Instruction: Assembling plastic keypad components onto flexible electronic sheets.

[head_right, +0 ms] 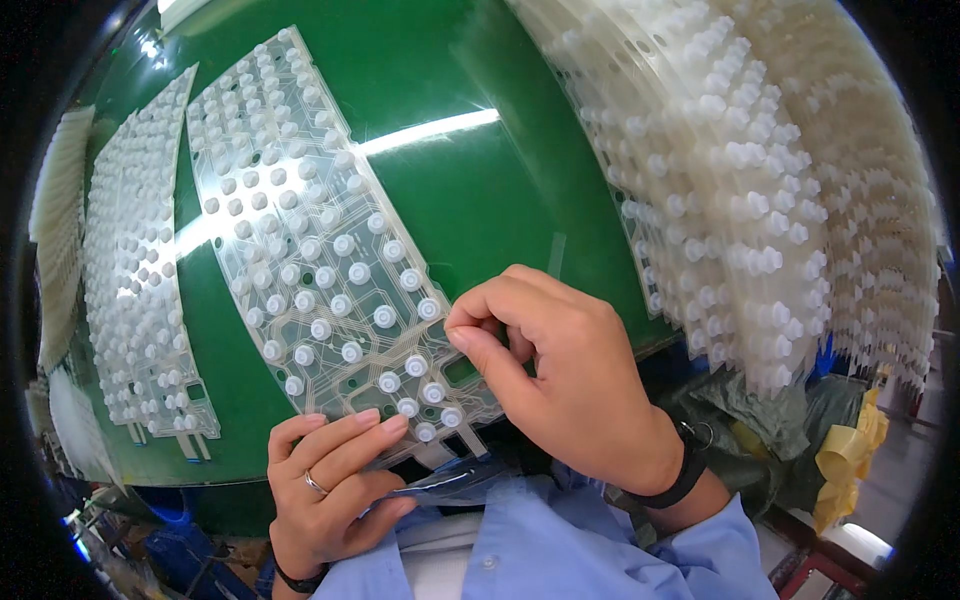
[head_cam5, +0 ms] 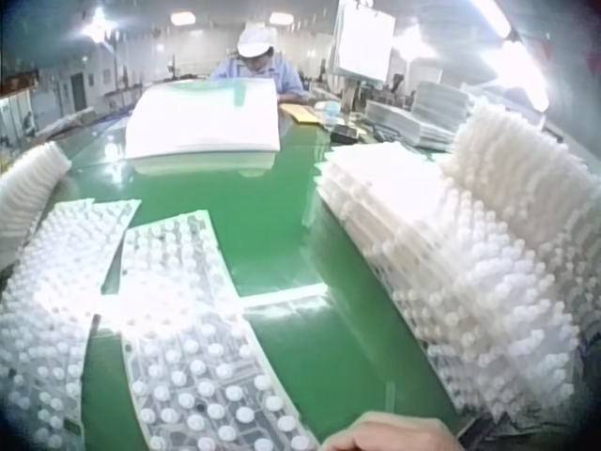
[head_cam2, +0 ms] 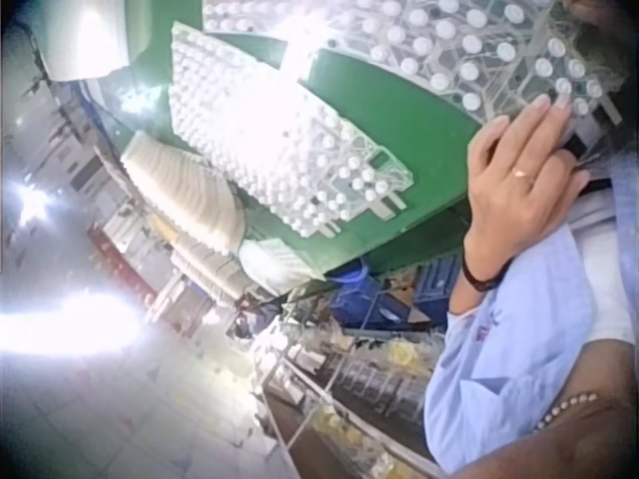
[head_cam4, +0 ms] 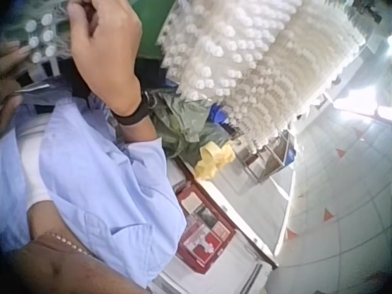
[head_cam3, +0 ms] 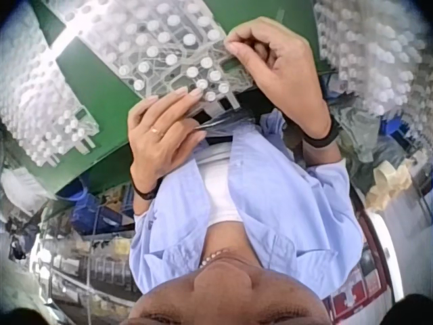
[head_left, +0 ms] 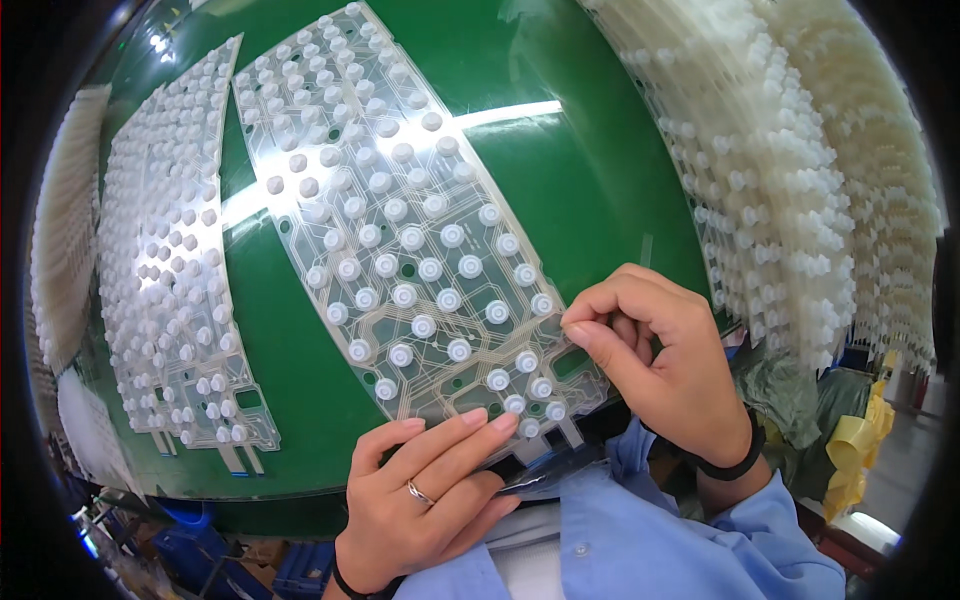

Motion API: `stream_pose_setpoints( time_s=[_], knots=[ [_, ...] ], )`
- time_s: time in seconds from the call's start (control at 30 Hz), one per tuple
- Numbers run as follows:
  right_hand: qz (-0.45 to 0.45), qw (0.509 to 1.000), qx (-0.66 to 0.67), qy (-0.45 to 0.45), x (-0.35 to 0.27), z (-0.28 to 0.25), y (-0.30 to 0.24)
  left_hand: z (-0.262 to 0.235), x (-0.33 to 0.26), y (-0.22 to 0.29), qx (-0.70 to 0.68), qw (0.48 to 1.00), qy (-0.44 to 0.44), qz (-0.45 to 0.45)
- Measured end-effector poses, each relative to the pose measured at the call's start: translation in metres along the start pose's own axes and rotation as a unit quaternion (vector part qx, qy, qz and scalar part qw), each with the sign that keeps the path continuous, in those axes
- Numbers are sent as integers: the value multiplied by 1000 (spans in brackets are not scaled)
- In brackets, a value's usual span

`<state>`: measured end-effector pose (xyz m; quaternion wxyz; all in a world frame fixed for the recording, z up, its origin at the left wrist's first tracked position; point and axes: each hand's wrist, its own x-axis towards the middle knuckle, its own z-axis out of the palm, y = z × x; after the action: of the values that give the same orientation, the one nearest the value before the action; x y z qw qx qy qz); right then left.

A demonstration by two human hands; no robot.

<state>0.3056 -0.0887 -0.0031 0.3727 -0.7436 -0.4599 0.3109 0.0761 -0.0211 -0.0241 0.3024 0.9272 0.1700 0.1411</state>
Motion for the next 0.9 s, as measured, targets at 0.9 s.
stream_pose_setpoints(
  time_s=[0.9],
  knots=[
    [-46,998,-42,19,0,5,3,1,0,0,6,1000,-2,0]
  ],
)
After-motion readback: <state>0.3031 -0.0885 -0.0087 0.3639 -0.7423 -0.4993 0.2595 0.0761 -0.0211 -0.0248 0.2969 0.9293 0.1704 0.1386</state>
